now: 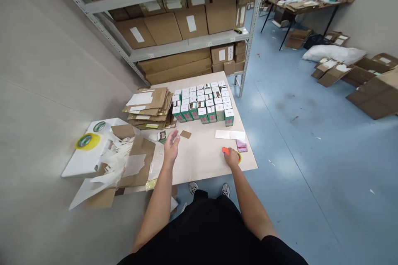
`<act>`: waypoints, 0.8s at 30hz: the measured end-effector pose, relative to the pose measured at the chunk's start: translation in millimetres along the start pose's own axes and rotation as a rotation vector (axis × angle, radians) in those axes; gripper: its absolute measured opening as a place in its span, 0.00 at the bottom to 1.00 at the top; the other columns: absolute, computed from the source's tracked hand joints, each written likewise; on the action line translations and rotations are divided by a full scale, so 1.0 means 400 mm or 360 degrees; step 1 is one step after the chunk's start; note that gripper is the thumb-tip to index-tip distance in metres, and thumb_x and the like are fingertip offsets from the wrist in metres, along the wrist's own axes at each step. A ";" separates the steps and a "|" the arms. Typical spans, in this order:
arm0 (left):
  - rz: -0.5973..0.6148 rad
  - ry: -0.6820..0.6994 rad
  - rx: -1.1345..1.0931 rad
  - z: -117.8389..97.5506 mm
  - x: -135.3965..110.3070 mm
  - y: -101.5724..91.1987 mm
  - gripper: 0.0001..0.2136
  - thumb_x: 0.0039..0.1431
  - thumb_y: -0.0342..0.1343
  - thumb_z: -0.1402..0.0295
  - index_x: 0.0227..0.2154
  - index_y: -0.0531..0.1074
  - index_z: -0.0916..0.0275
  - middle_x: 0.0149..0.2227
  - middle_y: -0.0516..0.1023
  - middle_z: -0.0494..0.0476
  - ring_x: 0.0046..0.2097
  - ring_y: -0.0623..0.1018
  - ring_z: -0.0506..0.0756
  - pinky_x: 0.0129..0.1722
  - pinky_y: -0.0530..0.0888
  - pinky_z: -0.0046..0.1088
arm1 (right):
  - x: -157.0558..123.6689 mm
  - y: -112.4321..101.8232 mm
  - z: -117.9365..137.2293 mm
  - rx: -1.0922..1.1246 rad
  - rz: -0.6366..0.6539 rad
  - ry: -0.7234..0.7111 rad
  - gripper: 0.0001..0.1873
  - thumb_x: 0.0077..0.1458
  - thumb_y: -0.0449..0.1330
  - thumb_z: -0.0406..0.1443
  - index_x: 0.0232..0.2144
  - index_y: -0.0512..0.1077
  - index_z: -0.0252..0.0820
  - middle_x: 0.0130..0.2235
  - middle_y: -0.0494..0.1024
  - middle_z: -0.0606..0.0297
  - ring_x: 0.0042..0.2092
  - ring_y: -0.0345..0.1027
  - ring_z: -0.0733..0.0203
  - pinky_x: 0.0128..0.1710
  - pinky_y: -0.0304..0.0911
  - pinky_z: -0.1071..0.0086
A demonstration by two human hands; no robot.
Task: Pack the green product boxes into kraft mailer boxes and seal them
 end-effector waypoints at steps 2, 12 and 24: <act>0.0015 0.0029 -0.0031 -0.013 0.007 0.022 0.25 0.64 0.61 0.52 0.59 0.72 0.58 0.62 0.75 0.66 0.65 0.72 0.62 0.64 0.70 0.44 | 0.010 -0.032 0.078 0.0171 -0.0038 -0.0150 0.23 0.57 0.58 0.39 0.54 0.74 0.39 0.54 0.79 0.49 0.56 0.72 0.46 0.53 0.67 0.56; 0.0077 0.0015 -0.0085 0.009 0.022 -0.131 0.27 0.63 0.59 0.51 0.60 0.71 0.59 0.64 0.72 0.67 0.63 0.75 0.62 0.62 0.72 0.44 | 0.030 -0.069 0.547 0.0854 0.0071 -0.0813 0.29 0.58 0.61 0.45 0.60 0.71 0.46 0.60 0.76 0.53 0.58 0.72 0.47 0.56 0.70 0.50; -0.0200 -0.0110 -0.0059 0.184 0.243 -0.529 0.25 0.62 0.60 0.52 0.57 0.74 0.59 0.62 0.75 0.67 0.61 0.77 0.62 0.62 0.72 0.44 | 0.050 0.231 0.933 0.0801 0.0292 -0.1018 0.28 0.58 0.61 0.45 0.59 0.72 0.49 0.60 0.75 0.53 0.56 0.74 0.47 0.51 0.73 0.51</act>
Point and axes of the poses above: each hand's wrist, its own x-axis towards the middle knuckle, its own y-axis out of the palm, z = x × y, the point moved 2 cm from there along x, towards the middle knuckle
